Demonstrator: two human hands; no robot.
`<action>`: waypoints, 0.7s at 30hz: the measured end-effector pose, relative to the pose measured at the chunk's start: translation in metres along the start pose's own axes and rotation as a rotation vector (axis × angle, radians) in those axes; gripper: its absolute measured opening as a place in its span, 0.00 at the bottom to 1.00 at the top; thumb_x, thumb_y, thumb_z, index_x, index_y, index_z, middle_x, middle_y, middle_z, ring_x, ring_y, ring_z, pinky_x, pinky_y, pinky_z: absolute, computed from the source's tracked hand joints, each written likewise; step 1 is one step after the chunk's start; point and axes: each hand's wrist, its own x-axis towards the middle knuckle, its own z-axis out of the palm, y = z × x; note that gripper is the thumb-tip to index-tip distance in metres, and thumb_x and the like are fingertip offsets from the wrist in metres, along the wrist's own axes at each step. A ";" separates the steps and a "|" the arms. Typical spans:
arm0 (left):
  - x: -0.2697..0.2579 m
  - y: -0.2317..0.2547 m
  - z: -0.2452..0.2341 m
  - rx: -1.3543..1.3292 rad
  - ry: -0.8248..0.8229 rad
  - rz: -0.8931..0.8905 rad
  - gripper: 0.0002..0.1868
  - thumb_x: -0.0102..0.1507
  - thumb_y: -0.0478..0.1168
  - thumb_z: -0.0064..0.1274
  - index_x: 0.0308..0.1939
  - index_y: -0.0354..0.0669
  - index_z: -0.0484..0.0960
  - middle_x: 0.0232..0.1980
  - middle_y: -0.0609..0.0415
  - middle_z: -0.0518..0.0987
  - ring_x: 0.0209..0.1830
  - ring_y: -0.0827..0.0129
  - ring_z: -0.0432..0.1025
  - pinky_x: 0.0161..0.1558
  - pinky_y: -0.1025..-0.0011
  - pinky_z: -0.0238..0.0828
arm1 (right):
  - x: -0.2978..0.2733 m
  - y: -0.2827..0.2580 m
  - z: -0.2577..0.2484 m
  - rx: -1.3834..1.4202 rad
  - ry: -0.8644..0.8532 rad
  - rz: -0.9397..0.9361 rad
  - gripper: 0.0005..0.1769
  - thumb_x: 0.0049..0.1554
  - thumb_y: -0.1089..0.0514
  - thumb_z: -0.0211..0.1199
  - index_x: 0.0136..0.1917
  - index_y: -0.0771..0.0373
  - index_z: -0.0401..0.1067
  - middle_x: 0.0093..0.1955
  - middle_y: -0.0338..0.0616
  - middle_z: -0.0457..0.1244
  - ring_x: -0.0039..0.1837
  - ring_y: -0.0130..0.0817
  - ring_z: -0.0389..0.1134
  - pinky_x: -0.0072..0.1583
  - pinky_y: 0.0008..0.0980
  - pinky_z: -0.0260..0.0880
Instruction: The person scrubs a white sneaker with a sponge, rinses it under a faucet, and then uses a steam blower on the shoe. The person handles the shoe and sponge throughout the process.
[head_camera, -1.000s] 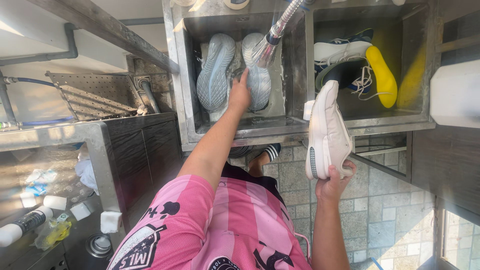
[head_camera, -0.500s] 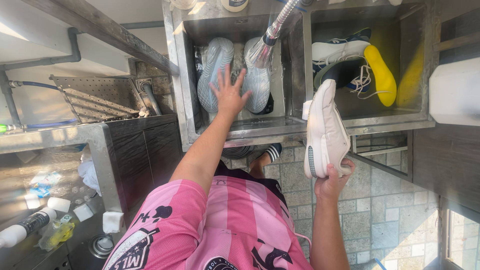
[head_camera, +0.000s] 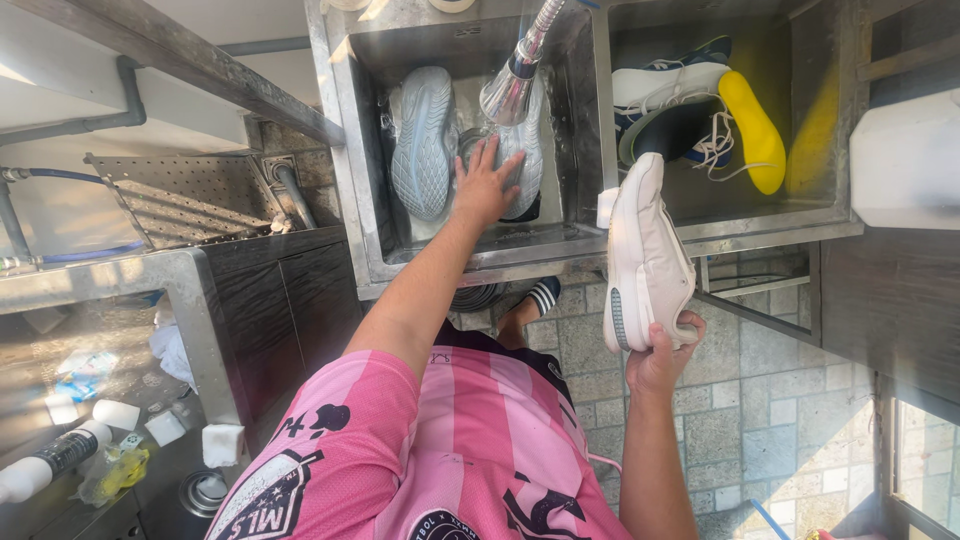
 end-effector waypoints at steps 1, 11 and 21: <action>-0.003 -0.002 -0.001 -0.001 0.019 0.004 0.37 0.62 0.50 0.60 0.74 0.73 0.64 0.82 0.47 0.49 0.83 0.48 0.41 0.74 0.32 0.36 | -0.001 0.000 0.001 -0.004 0.002 -0.004 0.33 0.52 0.61 0.70 0.64 0.53 0.55 0.63 0.42 0.56 0.69 0.38 0.61 0.74 0.43 0.65; -0.128 -0.021 -0.117 -0.320 0.517 0.041 0.19 0.63 0.40 0.59 0.58 0.47 0.79 0.62 0.50 0.77 0.65 0.54 0.69 0.64 0.53 0.63 | -0.005 0.004 0.022 -0.081 -0.188 -0.056 0.30 0.53 0.64 0.68 0.64 0.54 0.56 0.66 0.45 0.57 0.72 0.42 0.61 0.77 0.44 0.63; -0.421 -0.189 -0.338 -0.099 1.485 -0.446 0.08 0.71 0.37 0.51 0.50 0.37 0.81 0.44 0.49 0.81 0.39 0.62 0.76 0.42 0.68 0.74 | 0.011 0.038 0.122 -0.243 -0.814 0.137 0.32 0.49 0.71 0.63 0.64 0.55 0.57 0.67 0.47 0.57 0.73 0.42 0.61 0.79 0.41 0.59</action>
